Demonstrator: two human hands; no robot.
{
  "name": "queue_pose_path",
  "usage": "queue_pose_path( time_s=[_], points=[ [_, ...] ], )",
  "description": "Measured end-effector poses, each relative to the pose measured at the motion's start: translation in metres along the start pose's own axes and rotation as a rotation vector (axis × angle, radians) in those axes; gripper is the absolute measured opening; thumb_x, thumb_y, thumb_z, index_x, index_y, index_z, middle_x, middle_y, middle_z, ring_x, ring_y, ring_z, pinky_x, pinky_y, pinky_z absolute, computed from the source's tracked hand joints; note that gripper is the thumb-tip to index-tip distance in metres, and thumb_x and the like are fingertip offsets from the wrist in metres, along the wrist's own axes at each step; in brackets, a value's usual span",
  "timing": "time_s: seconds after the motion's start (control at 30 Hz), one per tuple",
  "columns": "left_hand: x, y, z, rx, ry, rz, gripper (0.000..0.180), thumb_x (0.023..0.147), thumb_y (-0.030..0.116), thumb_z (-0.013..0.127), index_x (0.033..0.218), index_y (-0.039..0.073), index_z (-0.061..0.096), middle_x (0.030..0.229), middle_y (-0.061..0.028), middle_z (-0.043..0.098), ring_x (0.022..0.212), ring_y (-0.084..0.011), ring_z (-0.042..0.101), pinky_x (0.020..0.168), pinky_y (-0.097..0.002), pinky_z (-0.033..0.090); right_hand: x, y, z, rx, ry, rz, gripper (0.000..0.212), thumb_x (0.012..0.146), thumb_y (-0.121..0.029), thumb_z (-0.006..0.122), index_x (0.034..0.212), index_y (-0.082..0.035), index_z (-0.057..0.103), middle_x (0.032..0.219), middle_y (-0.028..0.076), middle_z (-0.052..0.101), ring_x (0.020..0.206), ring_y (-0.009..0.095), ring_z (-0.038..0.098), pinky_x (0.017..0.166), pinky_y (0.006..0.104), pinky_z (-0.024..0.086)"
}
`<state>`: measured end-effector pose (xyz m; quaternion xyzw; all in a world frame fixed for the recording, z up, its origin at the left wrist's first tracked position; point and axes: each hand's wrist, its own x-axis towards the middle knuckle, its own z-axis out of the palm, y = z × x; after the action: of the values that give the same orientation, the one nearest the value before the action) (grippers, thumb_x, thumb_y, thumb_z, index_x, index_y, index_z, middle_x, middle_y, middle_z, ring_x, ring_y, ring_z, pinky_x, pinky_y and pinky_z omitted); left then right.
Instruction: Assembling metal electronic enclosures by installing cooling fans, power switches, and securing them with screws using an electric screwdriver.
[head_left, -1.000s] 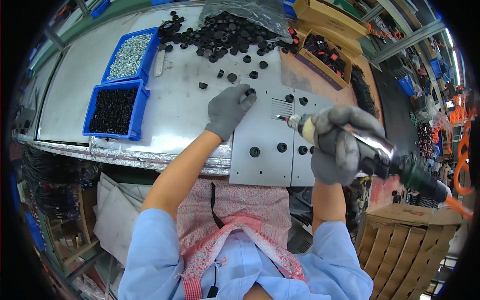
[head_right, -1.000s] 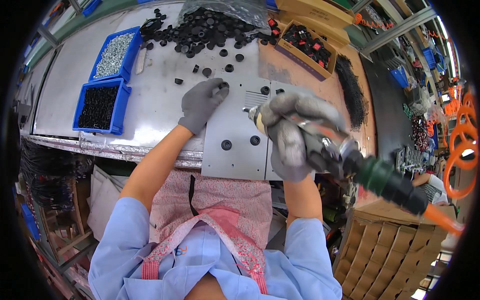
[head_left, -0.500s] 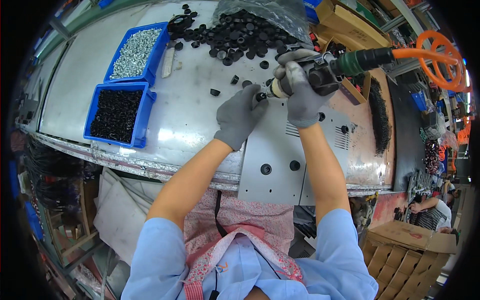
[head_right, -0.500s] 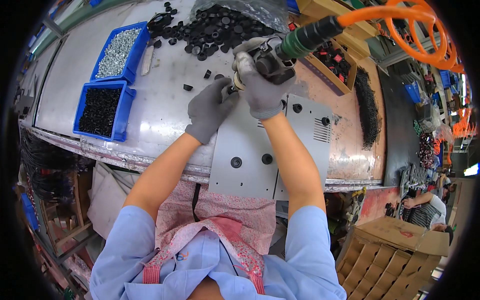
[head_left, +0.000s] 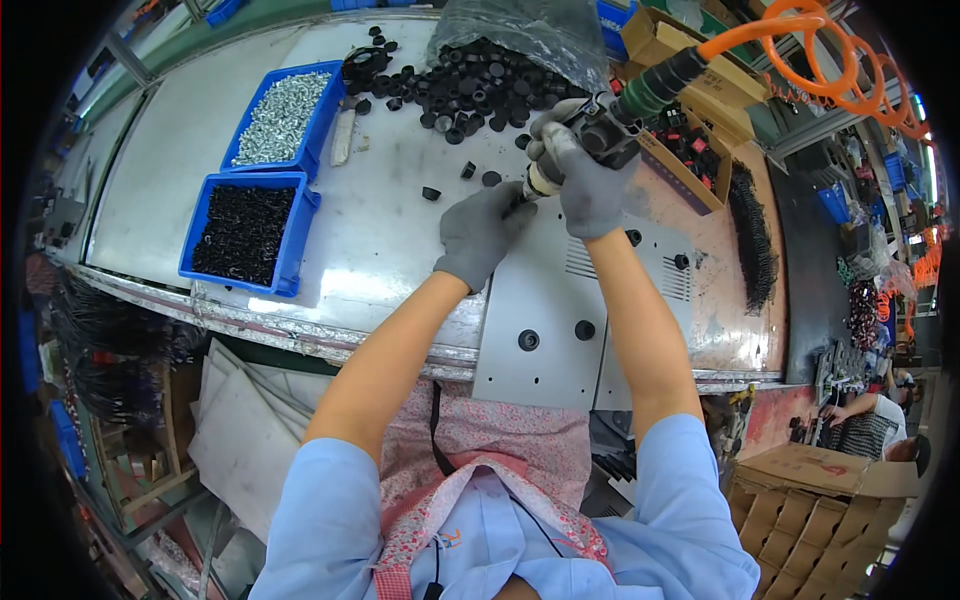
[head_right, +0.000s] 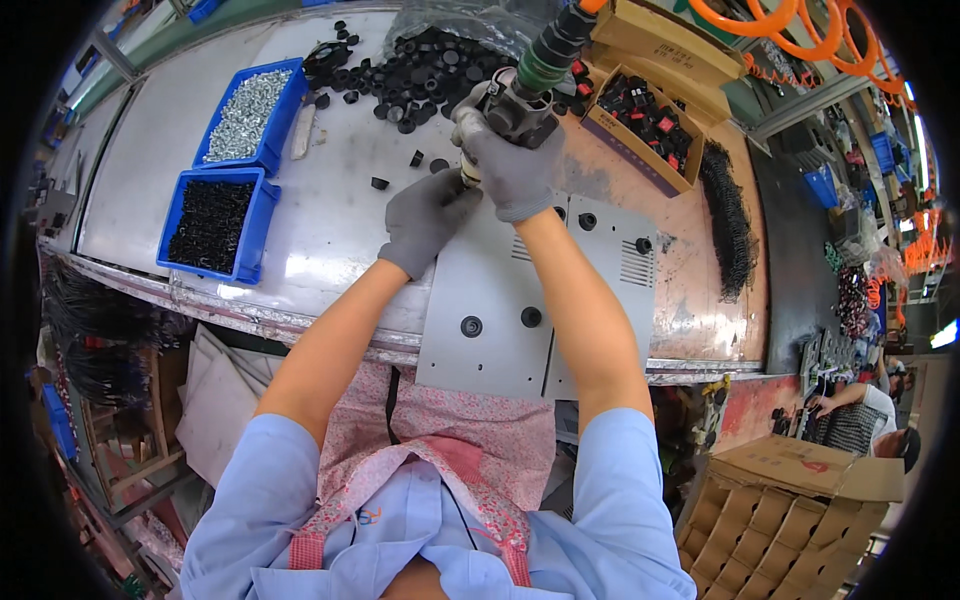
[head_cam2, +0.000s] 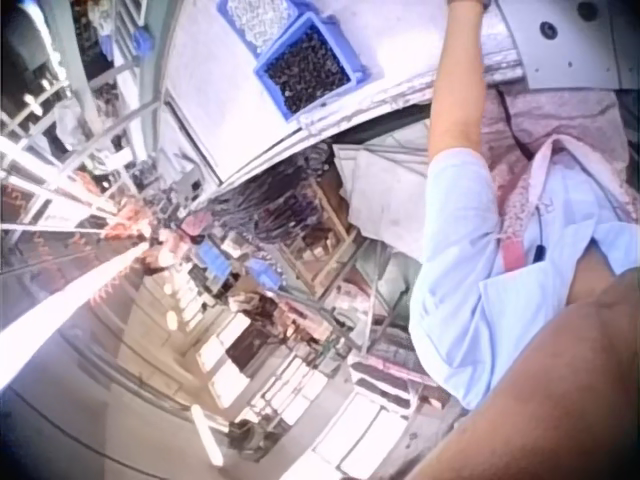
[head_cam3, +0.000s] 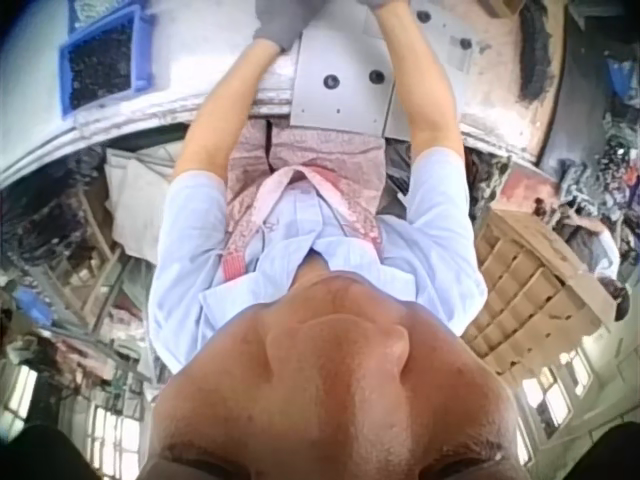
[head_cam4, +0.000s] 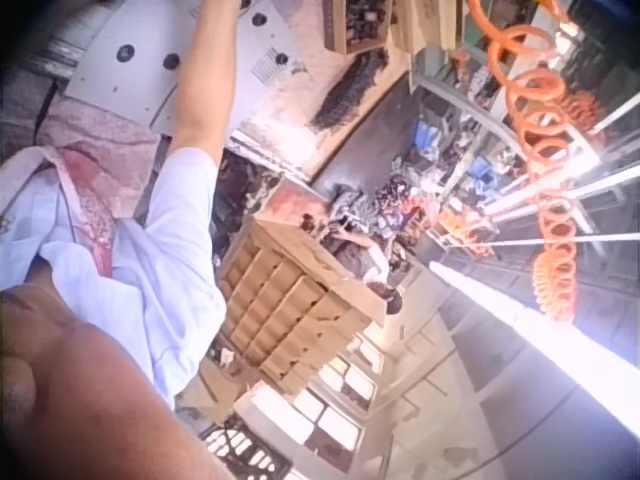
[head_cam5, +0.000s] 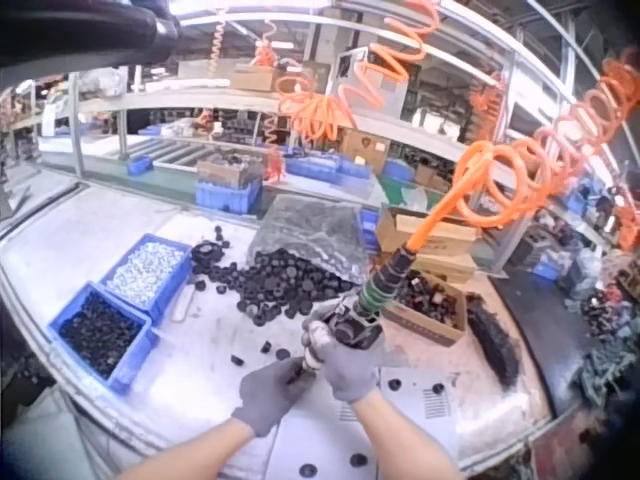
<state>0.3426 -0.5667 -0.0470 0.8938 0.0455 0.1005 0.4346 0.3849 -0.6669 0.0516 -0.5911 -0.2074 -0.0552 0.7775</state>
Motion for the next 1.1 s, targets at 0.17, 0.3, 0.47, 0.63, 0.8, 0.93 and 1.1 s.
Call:
queue_pose_path(
  time_s=[0.17, 0.3, 0.47, 0.63, 0.8, 0.93, 1.1],
  points=[
    [0.0, -0.006, 0.004, 0.035, 0.061, 0.066, 0.034, 0.082, 0.038, 0.061, 0.108, 0.016, 0.064, 0.086, -0.0064, 0.067, 0.077, -0.0239, 0.064, 0.07, -0.0354, 0.049, -0.028, -0.05, 0.011, 0.084, -0.056, -0.13, 0.015, 0.079, 0.003, 0.055, 0.094, -0.001, 0.054, 0.077, 0.007, 0.059, 0.067, 0.011, 0.057, 0.056, 0.0234, 0.048],
    [-0.001, -0.005, -0.004, -0.203, 0.038, -0.043, 0.035, 0.084, 0.039, 0.061, 0.107, 0.012, 0.064, 0.082, -0.0058, 0.065, 0.07, -0.0205, 0.062, 0.066, -0.0324, 0.049, -0.092, -0.101, 0.006, 0.25, -0.138, -0.088, 0.032, 0.085, 0.001, 0.053, 0.113, -0.006, 0.039, 0.091, 0.015, 0.058, 0.075, 0.017, 0.058, 0.062, 0.0298, 0.051],
    [-0.005, -0.017, -0.024, -1.632, -0.21, -0.497, 0.041, 0.096, 0.041, 0.044, 0.106, 0.002, 0.053, 0.084, -0.0099, 0.059, 0.076, -0.0216, 0.06, 0.066, -0.03, 0.052, -0.136, -0.141, -0.024, 0.088, -0.269, -0.333, 0.034, 0.087, -0.017, 0.065, 0.109, -0.007, 0.041, 0.089, 0.017, 0.057, 0.071, 0.021, 0.058, 0.067, 0.0393, 0.053],
    [-0.061, 0.03, -0.027, -1.769, -0.326, -0.646, 0.041, 0.1, 0.032, 0.034, 0.117, -0.003, 0.045, 0.11, -0.0219, 0.055, 0.101, -0.0331, 0.059, 0.081, -0.0385, 0.055, -0.15, -0.154, -0.03, 0.102, -0.156, -0.439, 0.036, 0.08, -0.019, 0.059, 0.113, -0.007, 0.05, 0.091, 0.012, 0.057, 0.068, 0.02, 0.056, 0.062, 0.0354, 0.046],
    [-0.095, 0.045, -0.022, -1.692, -0.659, -0.501, 0.033, 0.097, 0.019, 0.039, 0.122, -0.004, 0.042, 0.115, -0.0202, 0.055, 0.105, -0.0309, 0.057, 0.077, -0.0334, 0.055, -0.158, -0.16, -0.03, 0.114, -0.128, -0.481, 0.037, 0.081, -0.019, 0.057, 0.115, -0.007, 0.05, 0.093, 0.013, 0.058, 0.068, 0.02, 0.057, 0.063, 0.0361, 0.046],
    [-0.115, 0.063, -0.026, -1.514, -0.735, -0.528, 0.03, 0.095, 0.022, 0.048, 0.115, 0.0, 0.047, 0.095, -0.0079, 0.06, 0.07, -0.0116, 0.059, 0.046, -0.0171, 0.044, -0.162, -0.165, -0.033, 0.104, -0.131, -0.522, 0.037, 0.08, -0.019, 0.058, 0.115, -0.006, 0.05, 0.092, 0.013, 0.058, 0.067, 0.02, 0.057, 0.062, 0.0364, 0.046],
    [-0.125, 0.067, -0.017, -1.531, -0.838, -0.454, 0.034, 0.093, 0.036, 0.052, 0.104, 0.004, 0.053, 0.075, -0.0009, 0.054, 0.052, -0.0046, 0.043, 0.041, -0.014, 0.031, -0.163, -0.166, -0.035, 0.038, -0.128, -0.568, 0.037, 0.079, -0.019, 0.057, 0.114, -0.006, 0.05, 0.09, 0.013, 0.059, 0.064, 0.02, 0.057, 0.062, 0.0366, 0.047]
  ],
)
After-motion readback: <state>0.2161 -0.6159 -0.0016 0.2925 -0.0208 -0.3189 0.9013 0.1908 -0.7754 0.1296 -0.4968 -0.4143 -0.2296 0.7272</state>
